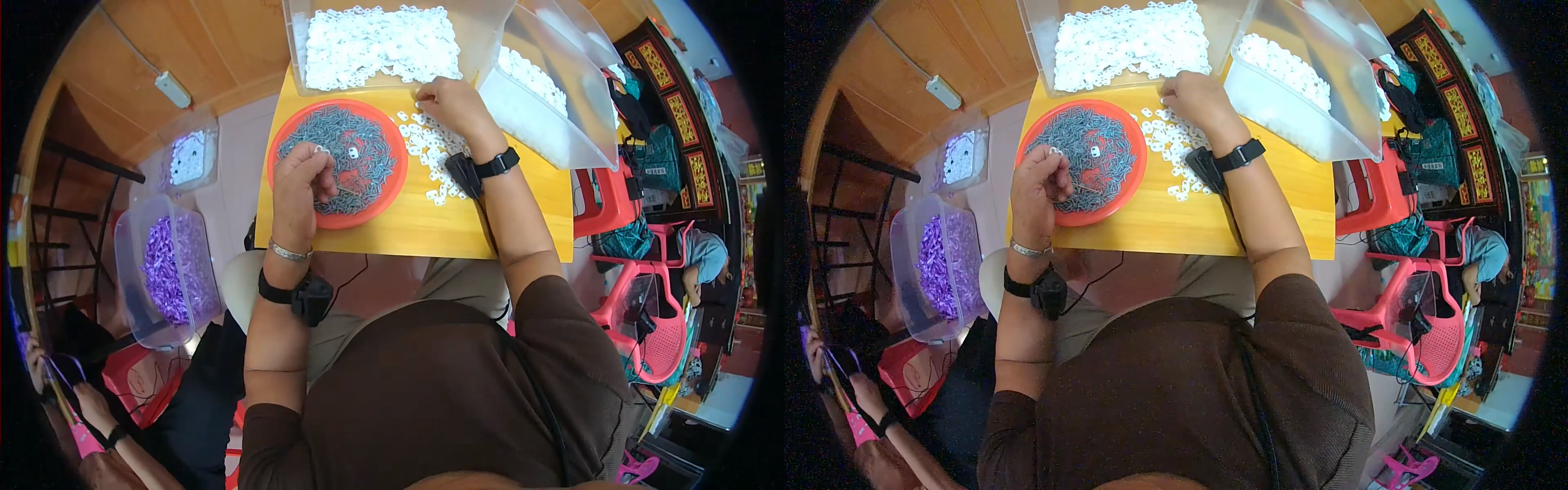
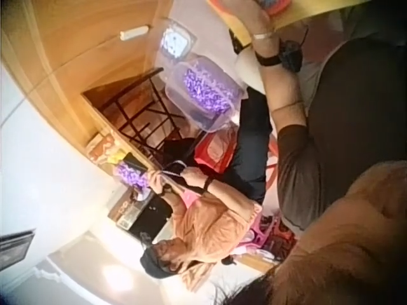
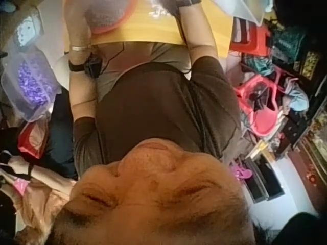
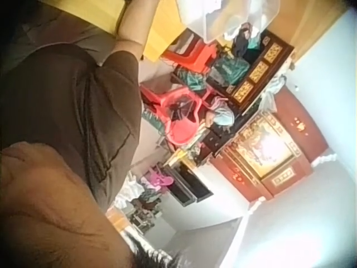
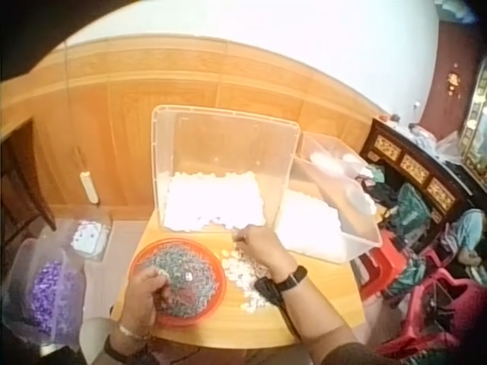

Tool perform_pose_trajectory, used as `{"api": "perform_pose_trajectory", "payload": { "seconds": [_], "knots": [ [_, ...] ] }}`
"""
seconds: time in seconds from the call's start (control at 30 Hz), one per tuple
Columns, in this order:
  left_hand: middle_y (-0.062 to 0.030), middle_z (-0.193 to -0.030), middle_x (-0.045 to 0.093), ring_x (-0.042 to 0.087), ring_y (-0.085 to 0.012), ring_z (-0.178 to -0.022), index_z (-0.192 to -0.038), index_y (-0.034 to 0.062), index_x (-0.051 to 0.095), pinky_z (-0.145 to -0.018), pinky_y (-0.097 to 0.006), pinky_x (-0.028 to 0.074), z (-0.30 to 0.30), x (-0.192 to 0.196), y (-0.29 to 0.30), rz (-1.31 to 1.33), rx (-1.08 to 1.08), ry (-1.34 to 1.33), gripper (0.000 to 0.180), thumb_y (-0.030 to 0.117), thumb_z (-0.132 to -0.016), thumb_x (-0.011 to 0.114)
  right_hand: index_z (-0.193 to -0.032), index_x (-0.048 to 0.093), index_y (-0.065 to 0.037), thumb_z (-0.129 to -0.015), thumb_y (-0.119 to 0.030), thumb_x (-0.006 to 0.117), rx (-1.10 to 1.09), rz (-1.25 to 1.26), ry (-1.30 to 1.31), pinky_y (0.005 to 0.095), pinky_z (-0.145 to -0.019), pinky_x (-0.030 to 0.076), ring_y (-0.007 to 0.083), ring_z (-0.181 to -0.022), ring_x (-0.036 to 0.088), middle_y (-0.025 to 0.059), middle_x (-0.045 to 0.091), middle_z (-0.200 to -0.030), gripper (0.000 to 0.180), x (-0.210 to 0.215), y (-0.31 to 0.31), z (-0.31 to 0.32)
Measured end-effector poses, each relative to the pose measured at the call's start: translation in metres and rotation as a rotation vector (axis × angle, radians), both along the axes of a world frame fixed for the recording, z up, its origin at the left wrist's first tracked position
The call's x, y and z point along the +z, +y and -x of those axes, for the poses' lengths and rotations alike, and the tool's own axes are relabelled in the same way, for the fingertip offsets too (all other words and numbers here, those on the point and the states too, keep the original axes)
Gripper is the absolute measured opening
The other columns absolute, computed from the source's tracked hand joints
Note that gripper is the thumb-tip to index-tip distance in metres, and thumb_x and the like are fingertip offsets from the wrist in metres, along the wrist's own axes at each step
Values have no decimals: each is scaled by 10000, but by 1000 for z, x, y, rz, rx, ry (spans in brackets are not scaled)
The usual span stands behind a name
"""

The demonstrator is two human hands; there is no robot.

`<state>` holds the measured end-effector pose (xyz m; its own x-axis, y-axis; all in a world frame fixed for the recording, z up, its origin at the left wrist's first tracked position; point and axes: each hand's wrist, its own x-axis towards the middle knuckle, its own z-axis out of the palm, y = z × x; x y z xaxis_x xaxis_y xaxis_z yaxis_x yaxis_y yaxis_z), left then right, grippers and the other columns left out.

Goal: Assembling small white plastic components onto metal jump rings by hand.

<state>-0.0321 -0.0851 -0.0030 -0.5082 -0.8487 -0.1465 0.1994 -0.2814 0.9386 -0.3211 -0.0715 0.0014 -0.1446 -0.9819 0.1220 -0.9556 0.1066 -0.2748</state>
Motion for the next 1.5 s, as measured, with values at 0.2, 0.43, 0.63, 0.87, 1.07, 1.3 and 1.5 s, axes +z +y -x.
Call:
{"api": "perform_pose_trajectory", "payload": {
  "seconds": [0.2, 0.43, 0.63, 0.87, 1.07, 1.3, 1.5],
  "knots": [
    [17, -578, 513, 480, -64, -484, -722, 87, 540, -442, -181, 333, 6, -4, 1, 2, -10, -10, 174, 178, -862, 491, -863, 657, -48, -744, -172, 642, -25, -57, -28, 363, -673, 488, 288, -752, 628, 126, 657, -806, 172, -5, -4, 0],
    [7, -594, 509, 490, -80, -494, -757, 82, 536, -443, -192, 344, 4, -1, 2, 21, -26, -35, 188, 195, -893, 470, -905, 626, -56, -787, -133, 638, 111, -41, -583, 301, -615, 469, 183, -693, 612, 61, 648, -765, 141, -5, -8, -2],
    [0, -584, 517, 480, -78, -483, -755, 74, 545, -437, -191, 337, 3, 1, 5, 49, -36, -24, 182, 194, -877, 482, -962, 616, -35, -831, -91, 650, 215, -109, -1305, 181, -613, 474, 56, -657, 585, 5, 638, -781, 146, 30, 4, -50],
    [5, -586, 518, 479, -71, -490, -766, 74, 553, -444, -190, 334, 6, 4, 10, 4, -75, 23, 173, 190, -876, 487, -981, 609, 3, -832, -83, 648, 283, -197, -1328, 179, -663, 478, 59, -711, 578, 16, 631, -815, 177, 40, 13, -86],
    [6, -589, 517, 474, -73, -487, -771, 61, 555, -445, -189, 336, 12, 0, 14, 14, -75, 59, 166, 188, -860, 496, -981, 610, 4, -829, -86, 653, 301, -193, -1317, 184, -657, 475, 57, -705, 571, 14, 631, -812, 182, 41, 17, -91],
    [8, -586, 510, 475, -72, -492, -775, 55, 558, -445, -186, 340, 13, -3, 14, 20, -81, 71, 163, 184, -856, 500, -987, 612, -2, -838, -76, 637, 329, -168, -1281, 183, -664, 474, 59, -706, 570, 17, 636, -820, 168, 41, 18, -91],
    [8, -587, 518, 483, -70, -497, -771, 63, 552, -451, -184, 348, 9, 0, 13, -9, -32, 60, 165, 179, -871, 491, -996, 614, -12, -843, -78, 632, 276, -219, -1392, 179, -661, 471, 61, -698, 566, 14, 636, -834, 168, 39, 17, -89]
  ]
}}
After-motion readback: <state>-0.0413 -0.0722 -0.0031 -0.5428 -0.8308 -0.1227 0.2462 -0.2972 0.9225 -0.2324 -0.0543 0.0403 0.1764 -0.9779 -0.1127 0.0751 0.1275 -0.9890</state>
